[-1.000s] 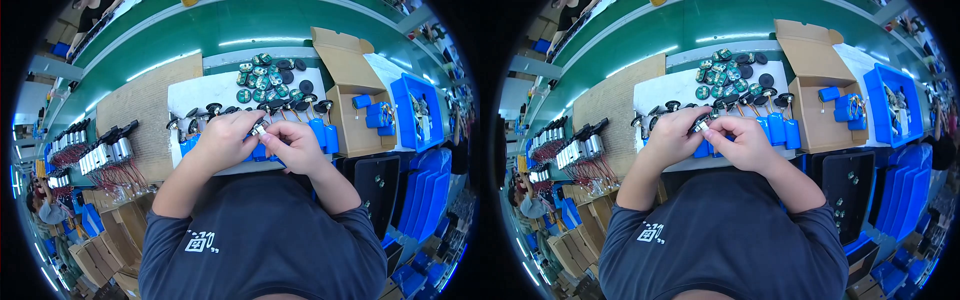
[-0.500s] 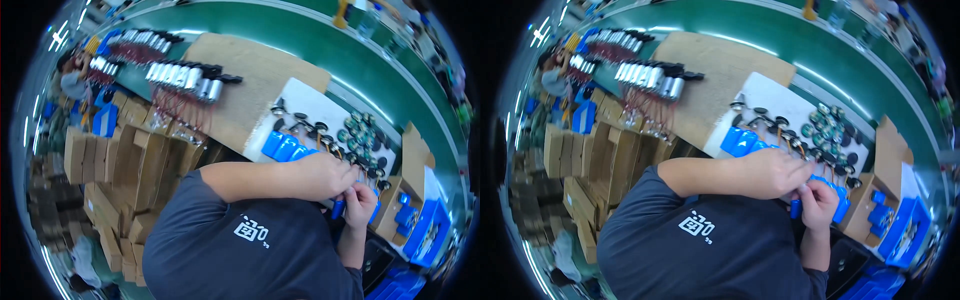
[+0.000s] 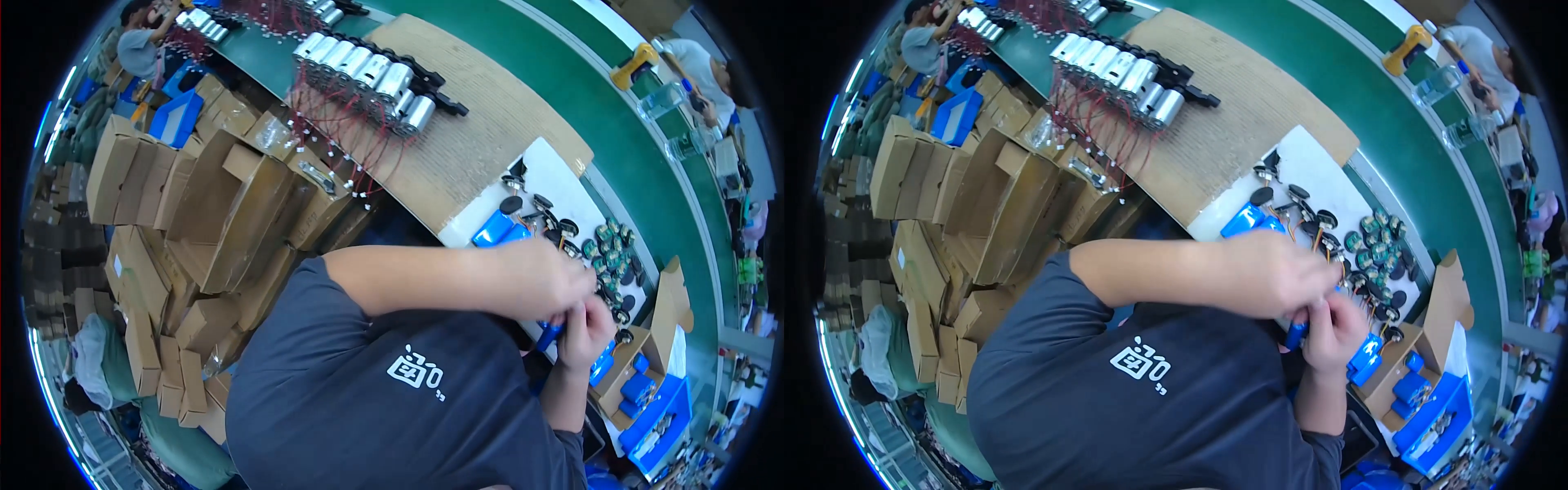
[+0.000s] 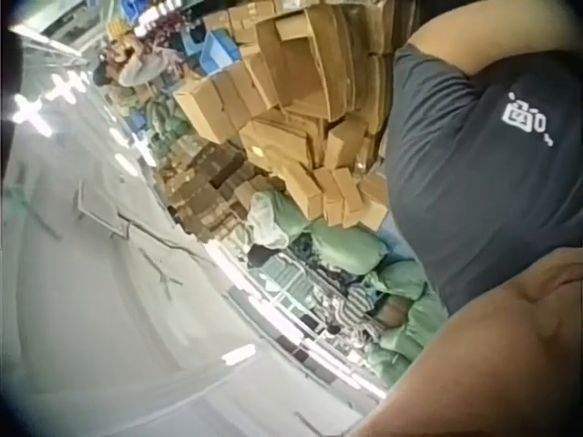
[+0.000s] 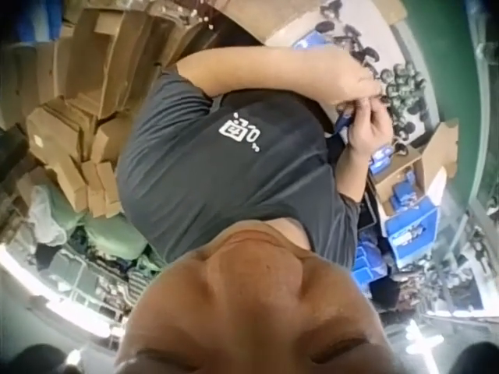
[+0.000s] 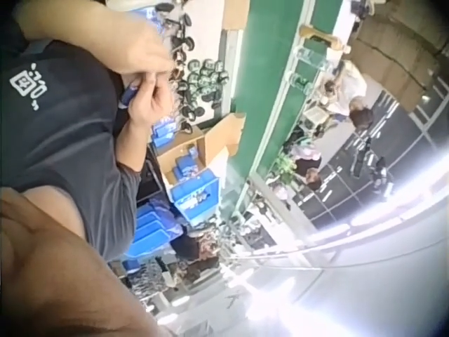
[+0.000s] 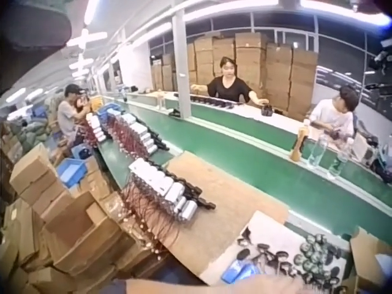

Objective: Connecting circuit boards to battery packs and trimming wires using pliers on an assembly line.

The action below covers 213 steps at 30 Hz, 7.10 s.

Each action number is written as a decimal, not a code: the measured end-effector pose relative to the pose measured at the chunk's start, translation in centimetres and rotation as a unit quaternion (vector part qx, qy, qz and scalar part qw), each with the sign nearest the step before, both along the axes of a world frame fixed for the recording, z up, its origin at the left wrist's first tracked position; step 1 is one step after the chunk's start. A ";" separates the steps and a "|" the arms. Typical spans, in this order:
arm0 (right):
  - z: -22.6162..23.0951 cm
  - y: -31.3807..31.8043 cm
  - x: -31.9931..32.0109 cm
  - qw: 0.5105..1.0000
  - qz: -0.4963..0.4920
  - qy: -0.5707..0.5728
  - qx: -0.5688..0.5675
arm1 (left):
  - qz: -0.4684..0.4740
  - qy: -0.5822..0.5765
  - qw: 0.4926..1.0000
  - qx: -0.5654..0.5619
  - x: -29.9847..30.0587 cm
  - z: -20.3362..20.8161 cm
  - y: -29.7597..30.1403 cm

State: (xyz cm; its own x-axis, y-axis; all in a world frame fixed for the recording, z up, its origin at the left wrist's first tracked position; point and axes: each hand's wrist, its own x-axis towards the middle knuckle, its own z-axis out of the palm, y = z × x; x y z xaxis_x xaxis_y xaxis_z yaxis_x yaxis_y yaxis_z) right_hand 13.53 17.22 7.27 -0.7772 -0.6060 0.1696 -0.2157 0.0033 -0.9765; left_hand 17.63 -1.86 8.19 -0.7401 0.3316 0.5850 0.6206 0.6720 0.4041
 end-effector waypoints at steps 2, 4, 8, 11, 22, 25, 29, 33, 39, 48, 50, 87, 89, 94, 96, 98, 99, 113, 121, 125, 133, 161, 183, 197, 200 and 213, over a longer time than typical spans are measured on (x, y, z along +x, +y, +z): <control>1.0 -2.0 -0.6 0.997 -0.003 -0.078 0.006 | 0.059 -0.001 0.993 0.104 -0.2 -0.4 -1.5; 1.8 -6.6 -2.5 0.985 -0.024 -0.171 -0.019 | 0.205 -0.014 0.965 0.162 0.2 -1.0 -3.9; -1.5 -14.5 -5.5 0.977 -0.002 -0.210 -0.028 | 0.324 -0.175 0.880 0.301 0.6 -5.9 -8.9; -5.5 -18.5 -6.2 0.992 -0.040 -0.083 0.091 | 0.272 -0.265 0.840 0.387 2.1 -8.3 -8.5; 0.4 -5.5 -5.5 0.886 -0.146 0.436 0.061 | 0.269 -0.303 0.912 0.060 3.3 -8.6 -6.8; 1.5 6.7 -7.8 0.843 -0.338 0.357 0.216 | 0.287 -0.297 0.910 -0.036 2.7 -7.6 -7.1; -0.1 20.8 -7.8 0.742 -0.394 0.257 0.478 | 0.306 -0.297 0.884 -0.191 2.8 -7.4 -7.1; -2.3 25.2 -5.9 0.721 -0.307 0.130 0.608 | 0.296 -0.276 0.864 -0.300 1.5 -5.5 -7.6; -3.3 27.0 -7.0 0.778 -0.248 0.127 0.563 | 0.157 -0.199 0.955 -0.152 -4.2 0.5 -5.5; -3.7 28.1 -6.8 0.825 -0.388 0.188 0.365 | 0.017 -0.273 0.934 -0.230 -15.3 -3.2 5.2; -3.9 28.0 -7.0 0.827 -0.418 0.246 0.284 | 0.033 -0.321 0.905 -0.277 -16.5 -3.6 6.6; 0.6 7.3 -2.8 0.914 -0.028 -0.362 -0.180 | -0.061 -0.205 0.970 0.120 -6.8 -0.7 8.0; 0.6 7.2 -2.7 0.925 -0.020 -0.345 -0.161 | -0.072 -0.130 0.986 0.082 -6.8 -1.1 8.0; 0.0 6.8 -2.6 0.933 -0.035 -0.317 -0.166 | -0.091 -0.092 0.989 0.067 -6.9 -1.9 8.6; 0.0 6.6 -2.5 0.934 -0.045 -0.312 -0.170 | -0.095 -0.117 0.985 0.082 -6.9 -1.9 8.6; -0.1 6.7 -2.4 0.935 -0.052 -0.308 -0.170 | -0.092 -0.113 0.986 0.086 -6.7 -2.0 8.9; -0.1 6.8 -2.3 0.936 -0.050 -0.303 -0.171 | -0.088 -0.110 0.986 0.089 -6.5 -2.0 9.1; -0.9 6.9 -0.8 0.947 -0.026 -0.208 -0.244 | -0.072 -0.189 0.976 0.085 -4.7 0.2 9.6; -0.8 7.4 -3.0 0.929 -0.126 -0.304 -0.168 | -0.105 -0.132 0.985 -0.040 -10.0 0.1 9.2; -2.4 5.7 -5.5 0.934 -0.206 -0.225 -0.186 | -0.043 -0.075 0.992 -0.087 -14.3 -0.9 7.3; 0.5 -1.2 -8.9 0.967 -0.098 -0.227 -0.056 | 0.088 -0.117 0.988 -0.048 -16.8 -0.9 0.5; -5.3 -4.4 7.1 0.920 -0.092 0.369 0.093 | 0.073 -0.095 0.990 0.075 5.1 -11.0 -10.0; -27.2 23.1 -5.3 0.658 -0.622 0.259 0.335 | 0.098 0.034 0.972 -0.210 2.5 -11.8 -8.5; -33.5 23.6 -7.7 0.661 -0.636 0.109 0.384 | 0.109 0.000 0.972 -0.207 2.3 -11.7 -8.4; -36.4 21.4 -6.7 0.672 -0.642 0.036 0.366 | 0.109 0.006 0.970 -0.218 2.6 -11.7 -8.6; -32.3 19.6 0.6 0.674 -0.678 -0.196 0.220 | 0.099 0.020 0.970 -0.221 2.8 -11.8 -8.1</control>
